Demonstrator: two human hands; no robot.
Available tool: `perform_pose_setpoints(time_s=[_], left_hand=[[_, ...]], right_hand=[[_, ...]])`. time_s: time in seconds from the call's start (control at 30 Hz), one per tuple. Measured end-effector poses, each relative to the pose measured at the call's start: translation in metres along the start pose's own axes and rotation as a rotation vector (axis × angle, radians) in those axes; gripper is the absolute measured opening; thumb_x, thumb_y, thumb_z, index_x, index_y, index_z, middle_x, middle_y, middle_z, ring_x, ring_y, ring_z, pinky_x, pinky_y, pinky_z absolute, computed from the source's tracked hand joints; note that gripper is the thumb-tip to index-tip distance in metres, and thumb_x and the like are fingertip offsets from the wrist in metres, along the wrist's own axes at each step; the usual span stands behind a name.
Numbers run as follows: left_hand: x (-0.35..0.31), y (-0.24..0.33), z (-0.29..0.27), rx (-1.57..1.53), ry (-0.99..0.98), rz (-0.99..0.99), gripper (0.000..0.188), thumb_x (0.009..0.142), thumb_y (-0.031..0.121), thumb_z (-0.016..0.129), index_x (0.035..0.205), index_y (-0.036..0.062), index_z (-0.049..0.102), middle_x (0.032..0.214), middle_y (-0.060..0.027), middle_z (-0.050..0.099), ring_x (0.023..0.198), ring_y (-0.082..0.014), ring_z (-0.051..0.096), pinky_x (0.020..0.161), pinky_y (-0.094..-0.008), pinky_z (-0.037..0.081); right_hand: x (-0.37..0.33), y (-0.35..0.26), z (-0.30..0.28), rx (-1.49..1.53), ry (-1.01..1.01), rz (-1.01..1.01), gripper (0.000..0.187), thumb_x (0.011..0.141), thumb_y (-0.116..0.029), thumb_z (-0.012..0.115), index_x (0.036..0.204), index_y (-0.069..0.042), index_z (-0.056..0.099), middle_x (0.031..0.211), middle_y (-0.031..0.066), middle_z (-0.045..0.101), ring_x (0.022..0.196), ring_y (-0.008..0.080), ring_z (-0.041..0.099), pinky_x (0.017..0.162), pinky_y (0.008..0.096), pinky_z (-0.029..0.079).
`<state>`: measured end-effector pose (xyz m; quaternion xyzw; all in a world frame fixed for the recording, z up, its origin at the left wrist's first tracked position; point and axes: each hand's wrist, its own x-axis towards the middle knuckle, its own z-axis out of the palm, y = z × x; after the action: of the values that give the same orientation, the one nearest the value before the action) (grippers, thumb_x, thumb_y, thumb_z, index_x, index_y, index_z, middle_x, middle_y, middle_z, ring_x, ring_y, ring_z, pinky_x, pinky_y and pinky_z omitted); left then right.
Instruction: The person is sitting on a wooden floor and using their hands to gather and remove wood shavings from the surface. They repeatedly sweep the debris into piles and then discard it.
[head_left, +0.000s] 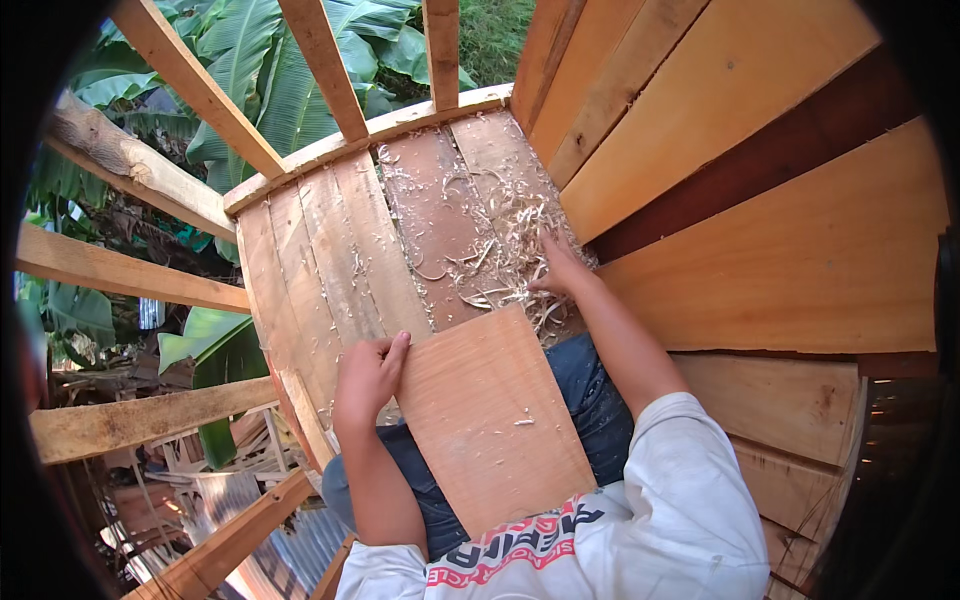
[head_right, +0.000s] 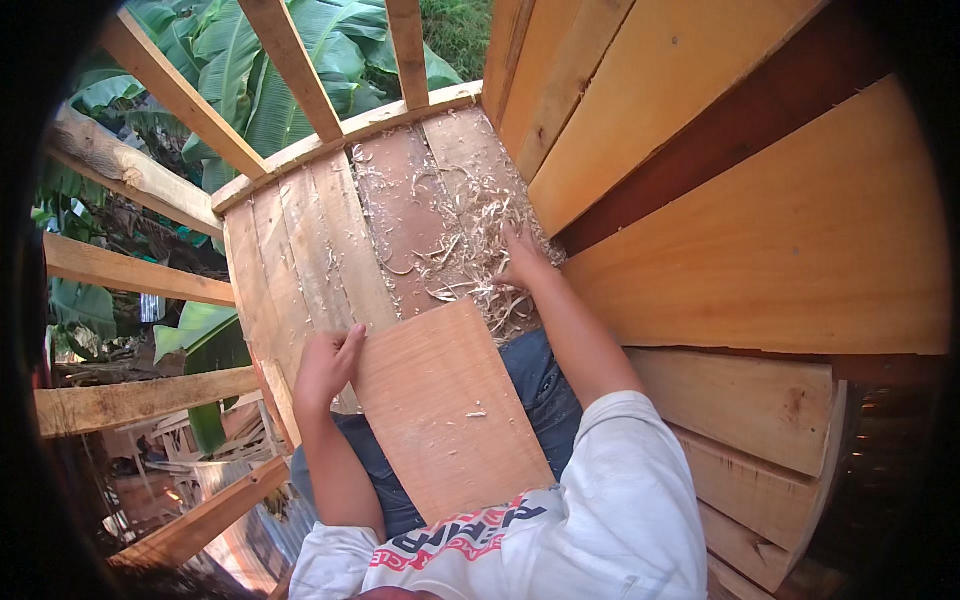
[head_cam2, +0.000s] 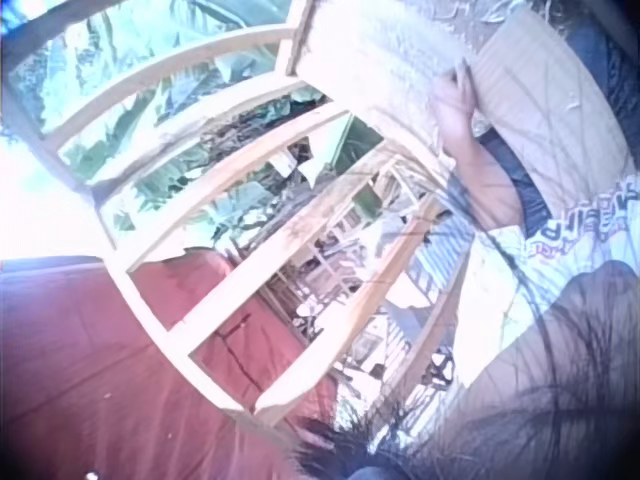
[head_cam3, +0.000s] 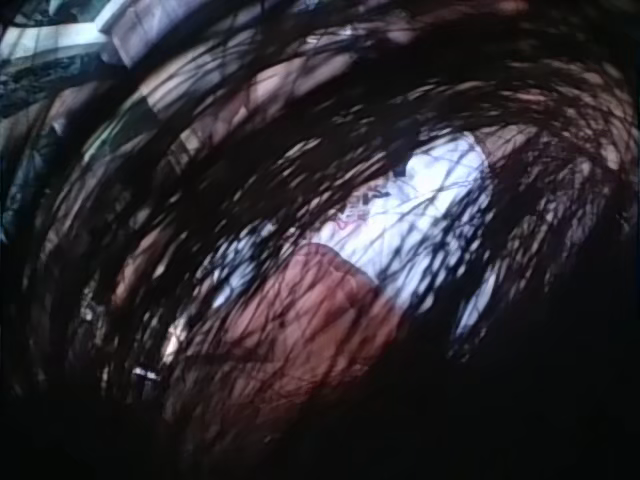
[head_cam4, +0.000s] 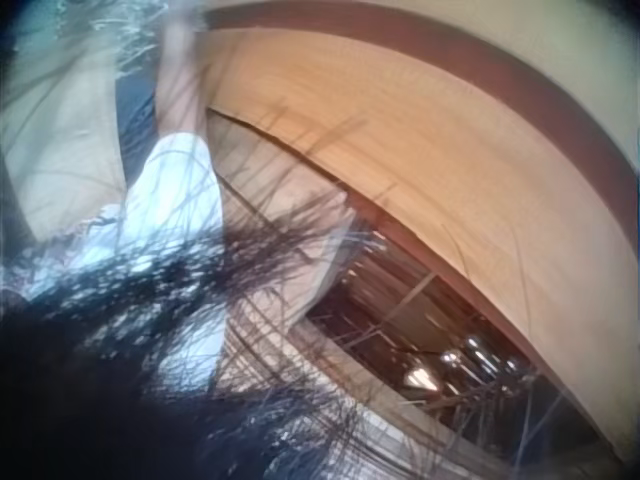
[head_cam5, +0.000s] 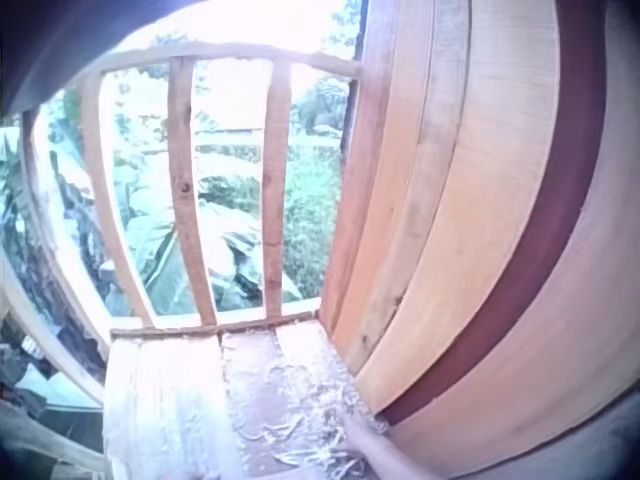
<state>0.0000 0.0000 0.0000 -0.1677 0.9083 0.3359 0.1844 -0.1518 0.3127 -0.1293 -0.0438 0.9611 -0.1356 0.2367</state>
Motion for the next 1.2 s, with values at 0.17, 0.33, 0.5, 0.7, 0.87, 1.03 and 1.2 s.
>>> perform_pose_setpoints(time_s=[0.17, 0.33, 0.5, 0.7, 0.87, 1.03, 1.2], left_hand=[[0.004, 0.005, -0.002, -0.027, 0.026, 0.076, 0.054, 0.097, 0.042, 0.057, 0.077, -0.0084, 0.063, 0.055, -0.0219, 0.048, 0.049, -0.0285, 0.048, 0.055, -0.0415, 0.042], [-0.002, -0.006, -0.005, -0.006, 0.055, 0.058, 0.053, 0.097, 0.042, 0.056, 0.081, -0.0083, 0.064, 0.062, -0.0268, 0.052, 0.055, -0.0381, 0.055, 0.059, -0.0436, 0.044], [-0.002, 0.002, -0.002, -0.004, 0.036, 0.021, 0.051, 0.096, 0.043, 0.056, 0.084, -0.0041, 0.070, 0.071, -0.0279, 0.061, 0.071, -0.0451, 0.063, 0.068, -0.0467, 0.049], [-0.003, 0.009, -0.004, 0.003, 0.022, 0.012, 0.050, 0.097, 0.042, 0.056, 0.084, -0.0047, 0.070, 0.069, -0.0276, 0.060, 0.067, -0.0446, 0.061, 0.065, -0.0459, 0.048], [0.000, 0.007, -0.002, -0.016, 0.013, 0.002, 0.050, 0.097, 0.041, 0.056, 0.084, -0.0049, 0.069, 0.069, -0.0281, 0.059, 0.066, -0.0448, 0.060, 0.064, -0.0460, 0.047], [0.000, 0.002, -0.010, -0.032, -0.007, 0.011, 0.052, 0.098, 0.043, 0.054, 0.084, -0.0049, 0.070, 0.069, -0.0287, 0.060, 0.069, -0.0451, 0.061, 0.066, -0.0449, 0.048], [0.015, -0.032, -0.004, -0.311, -0.053, 0.005, 0.055, 0.102, 0.044, 0.045, 0.095, -0.0036, 0.071, 0.076, -0.0234, 0.066, 0.078, -0.0343, 0.065, 0.076, -0.0392, 0.050]], right_hand=[[0.030, 0.017, 0.023, -0.024, 0.157, -0.078, 0.060, 0.077, -0.005, 0.072, 0.133, -0.010, 0.053, 0.125, 0.0216, 0.057, 0.112, 0.0432, 0.060, 0.096, 0.0440, 0.051], [0.018, -0.021, -0.043, 0.481, 0.913, -0.164, 0.044, 0.079, -0.006, 0.073, 0.121, -0.008, 0.060, 0.118, 0.0180, 0.058, 0.099, 0.0350, 0.064, 0.090, 0.0415, 0.053], [0.005, -0.019, -0.054, 0.809, 0.732, -0.137, 0.066, 0.078, -0.008, 0.074, 0.136, -0.008, 0.044, 0.110, 0.0146, 0.057, 0.107, 0.0262, 0.061, 0.084, 0.0365, 0.053], [0.020, 0.037, -0.007, 0.153, 0.186, -0.045, 0.072, 0.078, -0.013, 0.069, 0.143, -0.003, 0.038, 0.137, 0.0279, 0.048, 0.129, 0.0388, 0.050, 0.107, 0.0449, 0.042], [0.035, 0.017, 0.046, -0.084, 0.130, 0.201, 0.075, 0.081, -0.010, 0.057, 0.149, 0.004, 0.028, 0.154, 0.0282, 0.031, 0.143, 0.0394, 0.033, 0.117, 0.0410, 0.031], [0.024, -0.031, 0.035, 0.413, 0.027, -0.018, 0.071, 0.083, -0.009, 0.052, 0.148, 0.010, 0.029, 0.156, 0.0292, 0.027, 0.145, 0.0389, 0.029, 0.120, 0.0376, 0.024], [0.027, -0.047, 0.048, 0.198, -0.008, 0.004, 0.074, 0.080, -0.008, 0.052, 0.148, 0.011, 0.028, 0.156, 0.0347, 0.022, 0.147, 0.0427, 0.023, 0.121, 0.0379, 0.021]])
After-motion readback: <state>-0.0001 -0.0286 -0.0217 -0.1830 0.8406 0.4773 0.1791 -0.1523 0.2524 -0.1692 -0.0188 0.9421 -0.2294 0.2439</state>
